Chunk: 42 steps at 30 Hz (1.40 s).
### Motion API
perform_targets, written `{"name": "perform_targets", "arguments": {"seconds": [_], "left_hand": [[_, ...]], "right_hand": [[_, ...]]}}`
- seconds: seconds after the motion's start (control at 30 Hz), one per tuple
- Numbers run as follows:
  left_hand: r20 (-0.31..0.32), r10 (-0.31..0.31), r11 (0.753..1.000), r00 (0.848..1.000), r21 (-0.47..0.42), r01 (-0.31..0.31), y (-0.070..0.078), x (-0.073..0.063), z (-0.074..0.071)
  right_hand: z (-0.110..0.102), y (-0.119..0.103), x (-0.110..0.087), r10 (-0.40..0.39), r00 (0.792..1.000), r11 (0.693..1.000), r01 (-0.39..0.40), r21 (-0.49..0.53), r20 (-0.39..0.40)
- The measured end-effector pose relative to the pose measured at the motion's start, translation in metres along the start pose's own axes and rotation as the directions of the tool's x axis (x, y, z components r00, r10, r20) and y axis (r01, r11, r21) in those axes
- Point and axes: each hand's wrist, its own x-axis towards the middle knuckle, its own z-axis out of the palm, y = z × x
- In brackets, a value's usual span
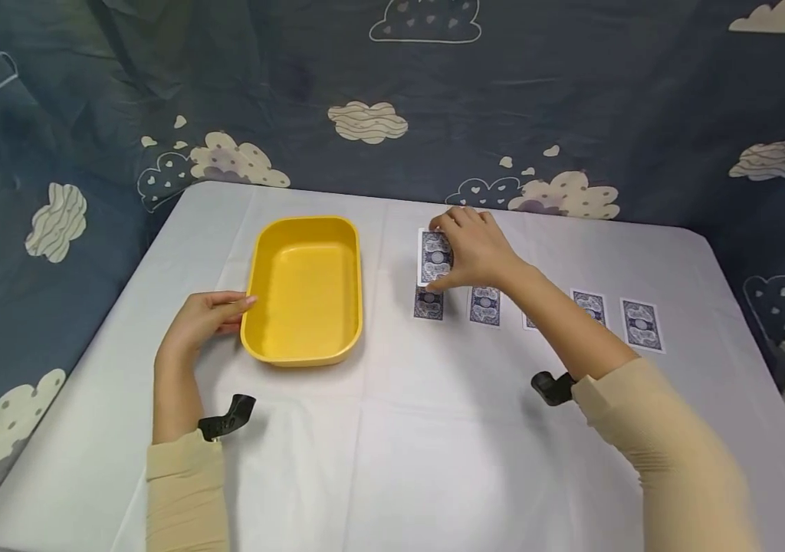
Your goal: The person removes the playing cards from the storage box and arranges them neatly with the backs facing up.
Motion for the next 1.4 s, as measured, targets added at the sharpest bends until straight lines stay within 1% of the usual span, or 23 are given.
{"name": "perform_targets", "arguments": {"seconds": [0.17,0.37,0.43,0.63,0.8,0.9,1.03,1.13,1.23,1.4], "left_hand": [[0.0,0.002,1.0,1.0,-0.01,-0.002,0.002,0.0,0.0],[0.009,-0.015,1.0,1.0,-0.001,0.015,0.001,-0.002,0.001],[0.013,-0.021,1.0,1.0,-0.003,0.021,0.002,-0.004,0.001],[0.02,-0.013,1.0,1.0,-0.011,0.014,0.004,-0.007,0.005],[0.023,-0.016,1.0,1.0,-0.009,0.016,0.005,-0.009,0.006],[0.016,-0.036,0.999,0.999,-0.021,0.037,0.005,-0.011,0.006],[0.01,-0.057,0.998,0.998,0.002,0.057,0.004,-0.014,0.003],[0.021,-0.053,0.998,0.998,0.035,0.053,0.005,-0.015,0.002],[0.03,-0.045,0.998,0.999,0.038,0.043,0.007,-0.017,0.003],[0.036,-0.032,0.998,0.999,0.047,0.03,0.01,-0.017,0.006]], "right_hand": [[-0.003,0.03,-0.03,0.05,0.999,0.999,-0.05,-0.013,0.002],[-0.003,0.069,-0.07,0.14,0.989,0.989,-0.138,-0.045,0.051],[-0.003,0.084,-0.085,0.171,0.983,0.984,-0.168,-0.051,0.067],[-0.005,0.125,-0.125,0.265,0.961,0.963,-0.261,-0.061,0.074],[-0.009,0.15,-0.152,0.332,0.941,0.942,-0.327,-0.072,0.07],[-0.012,0.164,-0.165,0.365,0.929,0.93,-0.361,-0.07,0.061],[-0.018,0.183,-0.179,0.387,0.92,0.921,-0.383,-0.07,0.059],[-0.023,0.198,-0.192,0.408,0.911,0.913,-0.404,-0.06,0.066],[-0.028,0.215,-0.207,0.426,0.901,0.905,-0.424,-0.045,0.084],[-0.033,0.242,-0.232,0.437,0.891,0.899,-0.436,-0.036,0.119]]}}
